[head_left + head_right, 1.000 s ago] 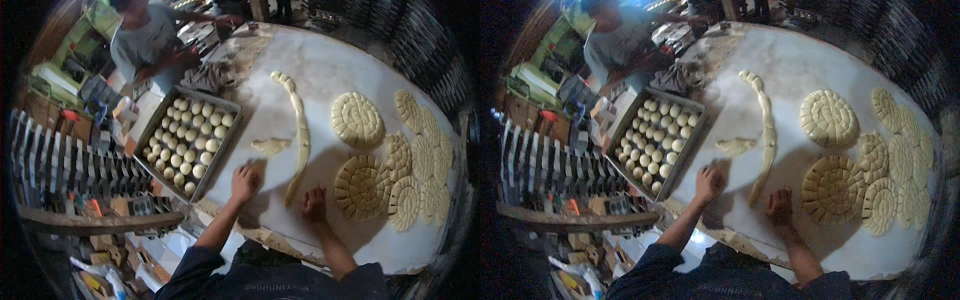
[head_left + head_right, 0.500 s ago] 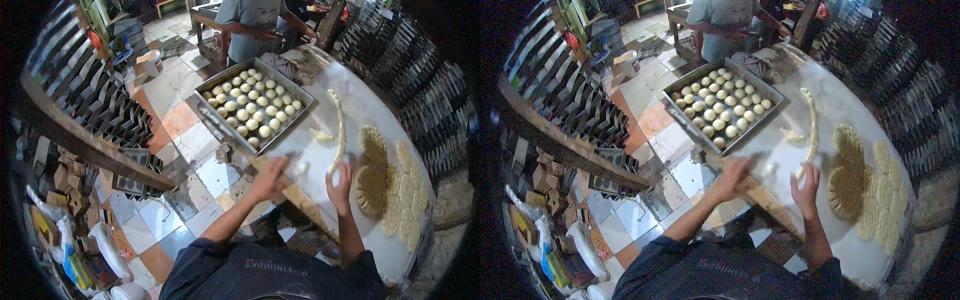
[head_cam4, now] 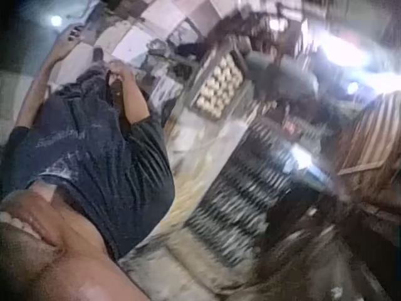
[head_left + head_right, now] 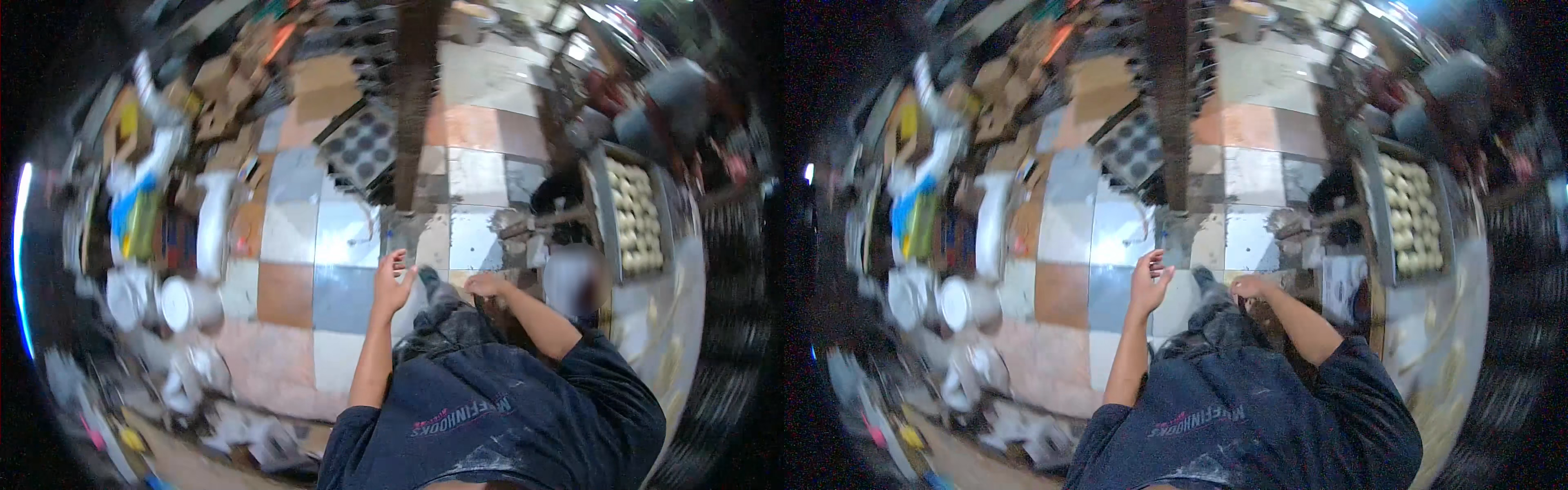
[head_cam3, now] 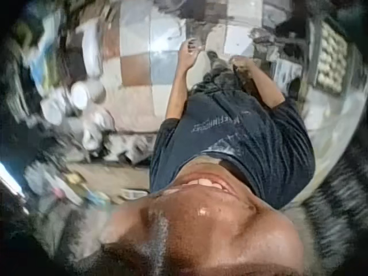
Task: The person shapes dough on a work table by pulling, stretching, and rolling dough pieces by hand, then takes and arranges dough balls onto metal baking trays.
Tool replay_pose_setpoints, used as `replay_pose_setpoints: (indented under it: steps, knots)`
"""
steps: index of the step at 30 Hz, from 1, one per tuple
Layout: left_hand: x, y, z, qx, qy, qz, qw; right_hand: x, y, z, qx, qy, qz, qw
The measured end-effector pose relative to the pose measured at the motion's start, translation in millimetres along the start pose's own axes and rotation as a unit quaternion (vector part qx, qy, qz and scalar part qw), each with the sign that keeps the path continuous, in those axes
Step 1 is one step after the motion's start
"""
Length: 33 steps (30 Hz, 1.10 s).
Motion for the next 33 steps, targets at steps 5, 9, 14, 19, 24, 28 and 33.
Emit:
replay_pose_setpoints:
  steps: [5, 9, 14, 19, 24, 28, 33]
  knots:
    - [97, -41, 176, 0.194, 0.04, -0.146, 0.969, -42, 112, 57, 0.002, -0.108, 0.104, 0.989]
    - [135, -140, 299, 0.321, 0.284, -0.075, 0.9, -16, 234, 147, -0.017, 0.081, -0.025, 0.996]
    - [153, -337, 301, 0.652, -0.032, -0.114, 0.749, -49, 397, 251, -0.024, 0.284, 0.003, 0.959]
    - [140, -324, 210, 0.685, -0.027, -0.107, 0.72, -20, 566, 146, -0.285, 0.366, -0.137, 0.875]
    - [164, -301, 194, 0.749, 0.002, -0.154, 0.644, -63, 624, 173, -0.376, 0.434, -0.195, 0.795]
    - [173, -275, 224, 0.74, -0.018, -0.15, 0.655, -31, 638, 166, -0.295, 0.365, -0.289, 0.834]
    - [187, -272, 258, 0.709, -0.056, -0.172, 0.682, 5, 553, 286, -0.165, 0.479, -0.404, 0.761]
Point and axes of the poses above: each hand's wrist, its own y-axis towards the middle knuckle, its own x-axis out of the back of the hand, z = x × y, the point moved 6 cm from there along y, towards the middle knuckle, and after that the axes turned 11 degrees about -z, right-handed, at the moved point
